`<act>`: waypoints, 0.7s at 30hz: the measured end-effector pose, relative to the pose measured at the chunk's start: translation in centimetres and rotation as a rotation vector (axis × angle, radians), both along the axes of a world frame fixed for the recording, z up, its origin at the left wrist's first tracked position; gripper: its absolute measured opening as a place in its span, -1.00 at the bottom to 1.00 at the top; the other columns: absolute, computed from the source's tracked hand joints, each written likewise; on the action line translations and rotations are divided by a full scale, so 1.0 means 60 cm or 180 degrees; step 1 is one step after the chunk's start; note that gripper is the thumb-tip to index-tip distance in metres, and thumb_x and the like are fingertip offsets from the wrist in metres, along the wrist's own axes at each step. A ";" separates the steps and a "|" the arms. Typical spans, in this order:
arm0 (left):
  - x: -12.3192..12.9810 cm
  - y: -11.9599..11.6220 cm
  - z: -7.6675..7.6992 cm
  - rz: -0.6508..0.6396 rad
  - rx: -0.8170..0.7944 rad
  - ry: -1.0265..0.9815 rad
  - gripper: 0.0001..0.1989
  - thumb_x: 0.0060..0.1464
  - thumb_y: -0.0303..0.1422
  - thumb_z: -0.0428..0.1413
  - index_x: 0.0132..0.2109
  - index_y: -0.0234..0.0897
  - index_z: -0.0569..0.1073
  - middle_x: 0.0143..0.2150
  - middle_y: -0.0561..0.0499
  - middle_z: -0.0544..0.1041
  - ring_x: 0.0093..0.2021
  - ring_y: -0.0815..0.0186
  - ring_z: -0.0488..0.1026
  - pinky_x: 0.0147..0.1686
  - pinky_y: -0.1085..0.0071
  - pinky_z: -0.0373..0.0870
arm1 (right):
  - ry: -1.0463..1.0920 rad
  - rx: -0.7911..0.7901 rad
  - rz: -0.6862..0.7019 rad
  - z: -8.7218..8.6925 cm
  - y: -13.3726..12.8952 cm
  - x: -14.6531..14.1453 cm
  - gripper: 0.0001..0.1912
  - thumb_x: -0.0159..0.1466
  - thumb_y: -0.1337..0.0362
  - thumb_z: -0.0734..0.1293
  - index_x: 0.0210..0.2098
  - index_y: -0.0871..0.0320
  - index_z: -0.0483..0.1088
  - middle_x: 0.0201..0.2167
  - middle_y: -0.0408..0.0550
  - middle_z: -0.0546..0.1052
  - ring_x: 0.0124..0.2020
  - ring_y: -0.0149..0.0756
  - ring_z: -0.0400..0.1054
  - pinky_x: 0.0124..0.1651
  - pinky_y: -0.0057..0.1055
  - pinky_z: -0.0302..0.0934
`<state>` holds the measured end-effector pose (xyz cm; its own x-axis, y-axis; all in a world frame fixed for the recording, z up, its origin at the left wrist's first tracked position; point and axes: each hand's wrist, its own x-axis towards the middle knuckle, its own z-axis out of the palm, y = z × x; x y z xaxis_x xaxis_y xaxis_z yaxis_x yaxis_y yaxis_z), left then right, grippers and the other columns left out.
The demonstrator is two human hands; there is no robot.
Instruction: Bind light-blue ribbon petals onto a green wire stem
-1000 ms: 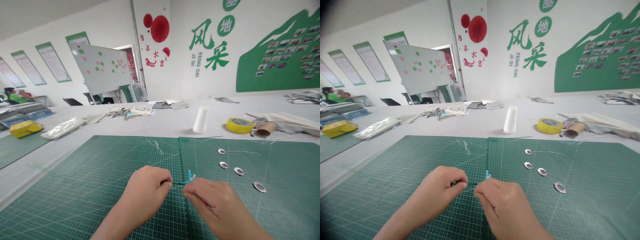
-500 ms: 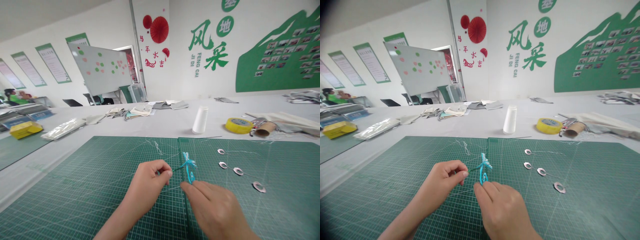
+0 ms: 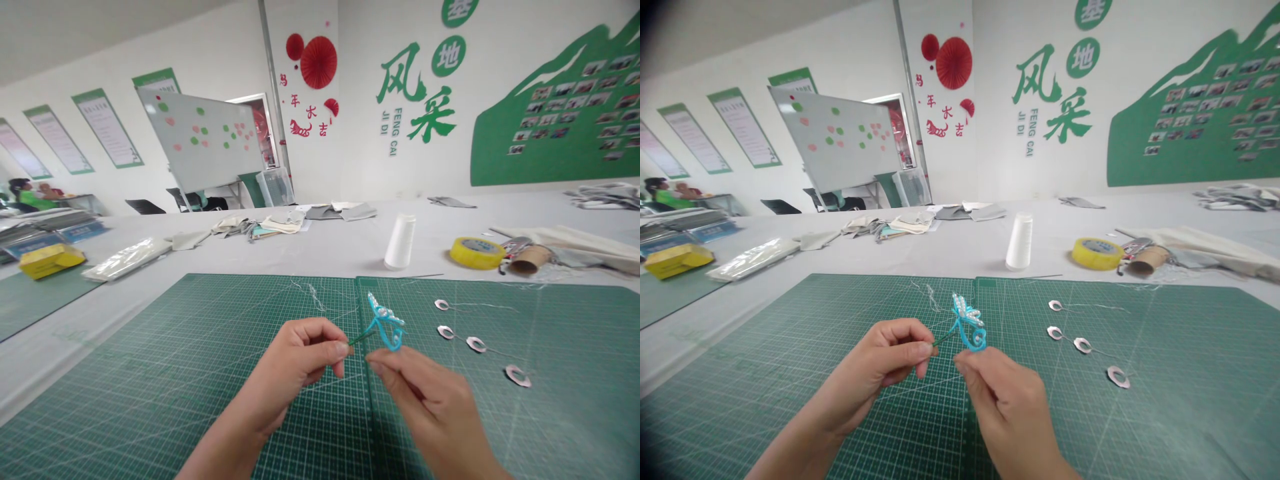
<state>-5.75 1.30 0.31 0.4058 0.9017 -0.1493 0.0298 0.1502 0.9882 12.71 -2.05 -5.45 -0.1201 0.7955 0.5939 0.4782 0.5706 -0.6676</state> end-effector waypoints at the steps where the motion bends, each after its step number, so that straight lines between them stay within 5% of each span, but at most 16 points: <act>1: -0.001 -0.001 0.000 -0.0027 -0.0051 -0.0085 -0.89 0.03 -0.35 0.18 -0.37 -0.32 0.47 -0.56 0.11 0.43 -0.63 0.53 -0.01 -0.63 0.51 -0.18 | 0.0182 -0.0264 0.0017 0.002 0.001 0.000 -0.80 0.34 0.29 0.25 -0.35 0.09 0.49 -0.51 -0.19 0.50 -0.49 -0.38 0.36 -0.42 -0.49 0.21; 6: -0.006 -0.003 -0.004 -0.0383 -0.0235 -0.0175 -0.90 -0.01 -0.37 0.20 -0.39 -0.33 0.50 -0.58 0.09 0.44 -0.64 0.53 0.06 -0.64 0.55 -0.14 | 0.0898 -0.1353 0.0425 0.009 0.013 0.003 -0.70 0.27 0.11 0.29 -0.52 0.12 0.45 -0.62 -0.22 0.35 -0.55 -0.37 0.18 -0.50 -0.46 0.09; 10: -0.010 -0.005 -0.001 -0.0937 -0.0136 0.0051 -0.92 -0.04 -0.40 0.22 -0.42 -0.33 0.54 -0.58 0.08 0.44 -0.57 0.47 0.28 -0.54 0.55 0.13 | 0.1077 -0.1761 0.0727 0.018 0.021 0.015 -0.73 0.20 0.11 0.34 -0.52 0.15 0.46 -0.62 -0.21 0.35 -0.58 -0.40 0.15 -0.52 -0.48 0.07; 15: -0.015 -0.014 0.011 -0.1333 0.0053 0.0576 -0.92 -0.02 -0.46 0.17 -0.43 -0.31 0.56 -0.58 0.13 0.40 -0.55 0.45 0.28 -0.50 0.54 0.17 | 0.0918 -0.1750 0.1184 0.028 0.026 0.028 -0.77 0.20 0.15 0.37 -0.49 0.15 0.51 -0.61 -0.18 0.42 -0.55 -0.40 0.22 -0.48 -0.47 0.10; 21: -0.019 -0.027 0.015 -0.1347 0.0819 0.1556 -0.84 -0.04 -0.53 0.09 -0.43 -0.27 0.55 -0.58 0.16 0.37 -0.55 0.44 0.25 -0.52 0.53 0.13 | 0.0469 -0.1645 0.1423 0.031 0.031 0.037 -0.73 0.24 0.13 0.36 -0.48 0.17 0.50 -0.59 -0.17 0.43 -0.54 -0.40 0.23 -0.48 -0.46 0.13</act>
